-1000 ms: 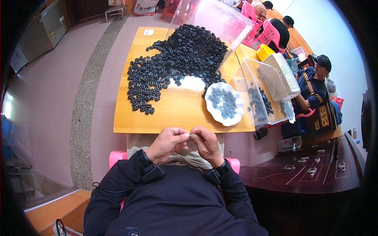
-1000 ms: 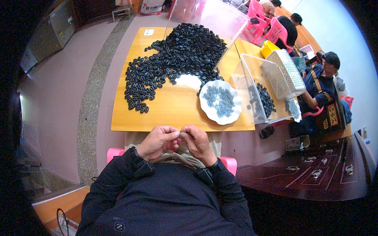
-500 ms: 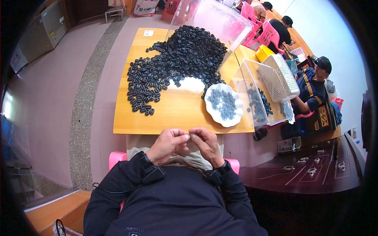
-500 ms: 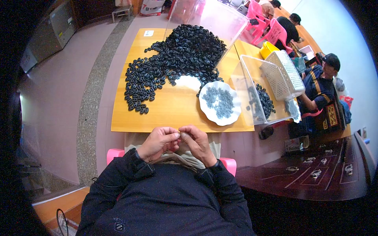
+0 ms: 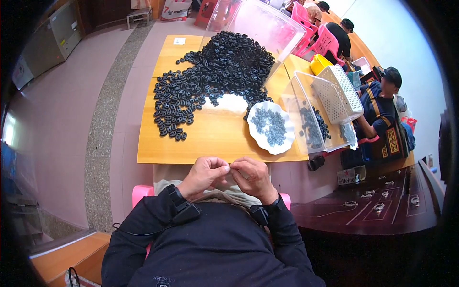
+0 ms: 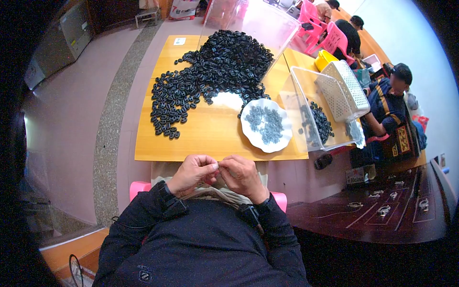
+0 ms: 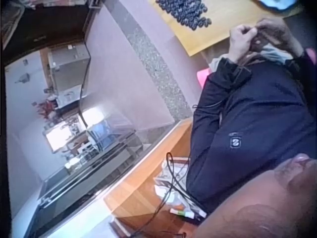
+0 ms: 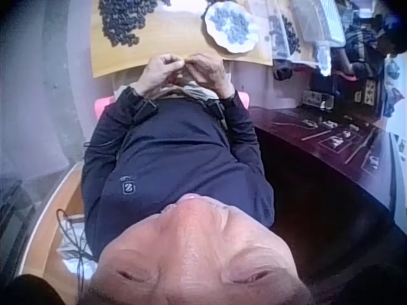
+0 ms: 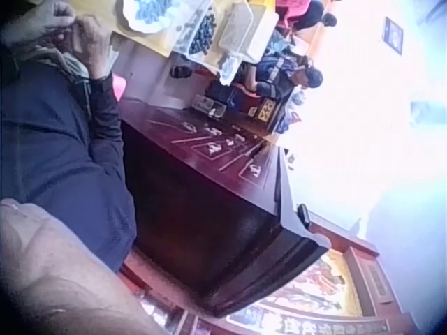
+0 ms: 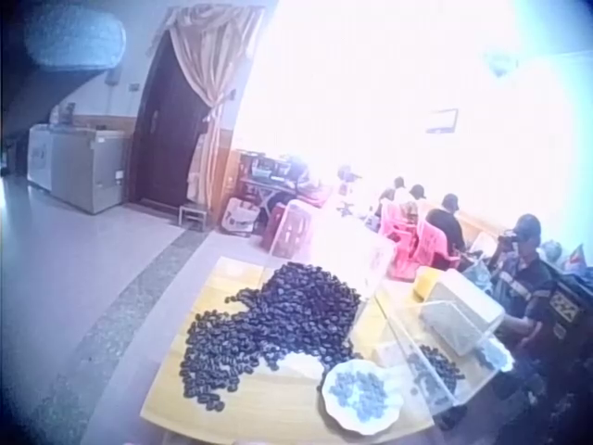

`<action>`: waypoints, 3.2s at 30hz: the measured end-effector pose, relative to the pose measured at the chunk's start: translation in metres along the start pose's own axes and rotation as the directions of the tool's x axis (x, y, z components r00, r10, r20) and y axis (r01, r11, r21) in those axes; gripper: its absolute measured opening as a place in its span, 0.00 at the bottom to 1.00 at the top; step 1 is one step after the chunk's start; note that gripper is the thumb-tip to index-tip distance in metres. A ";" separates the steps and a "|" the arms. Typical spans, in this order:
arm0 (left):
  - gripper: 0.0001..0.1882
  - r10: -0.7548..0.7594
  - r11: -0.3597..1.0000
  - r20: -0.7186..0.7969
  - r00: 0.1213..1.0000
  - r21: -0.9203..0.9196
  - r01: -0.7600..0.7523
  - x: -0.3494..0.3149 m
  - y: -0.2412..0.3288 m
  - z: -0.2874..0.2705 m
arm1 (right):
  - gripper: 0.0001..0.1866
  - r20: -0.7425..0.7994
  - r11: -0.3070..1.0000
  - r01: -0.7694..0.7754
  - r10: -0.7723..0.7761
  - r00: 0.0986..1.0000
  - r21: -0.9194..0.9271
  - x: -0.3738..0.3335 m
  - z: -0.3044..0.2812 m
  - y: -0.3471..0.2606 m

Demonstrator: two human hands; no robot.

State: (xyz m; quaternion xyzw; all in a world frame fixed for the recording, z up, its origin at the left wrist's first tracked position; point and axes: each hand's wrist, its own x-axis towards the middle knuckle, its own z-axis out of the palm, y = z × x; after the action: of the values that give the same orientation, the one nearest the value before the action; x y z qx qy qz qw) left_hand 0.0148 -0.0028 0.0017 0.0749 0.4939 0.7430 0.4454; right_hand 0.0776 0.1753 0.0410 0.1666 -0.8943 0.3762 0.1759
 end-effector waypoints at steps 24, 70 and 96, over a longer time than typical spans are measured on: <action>0.09 0.007 1.000 -0.005 1.000 -0.030 -0.007 0.000 0.001 0.001 | 0.05 0.166 0.532 -0.426 0.467 0.869 0.732 -0.010 0.011 0.008; 0.08 0.056 0.958 -0.153 0.987 -0.272 -0.096 0.000 0.005 0.003 | 0.06 -0.191 0.939 -0.288 0.322 0.927 0.187 0.016 -0.055 0.082; 0.06 -0.007 0.961 -0.036 0.999 -0.276 -0.004 -0.006 0.010 0.004 | 0.04 0.033 0.954 -0.146 0.142 0.989 0.260 -0.003 0.010 0.008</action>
State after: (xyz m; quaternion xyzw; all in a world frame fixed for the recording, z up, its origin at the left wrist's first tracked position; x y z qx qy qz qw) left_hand 0.0146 -0.0055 0.0136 -0.0019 0.3935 0.8056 0.4430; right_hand 0.0744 0.1737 0.0278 0.1253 -0.8477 0.5017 0.1182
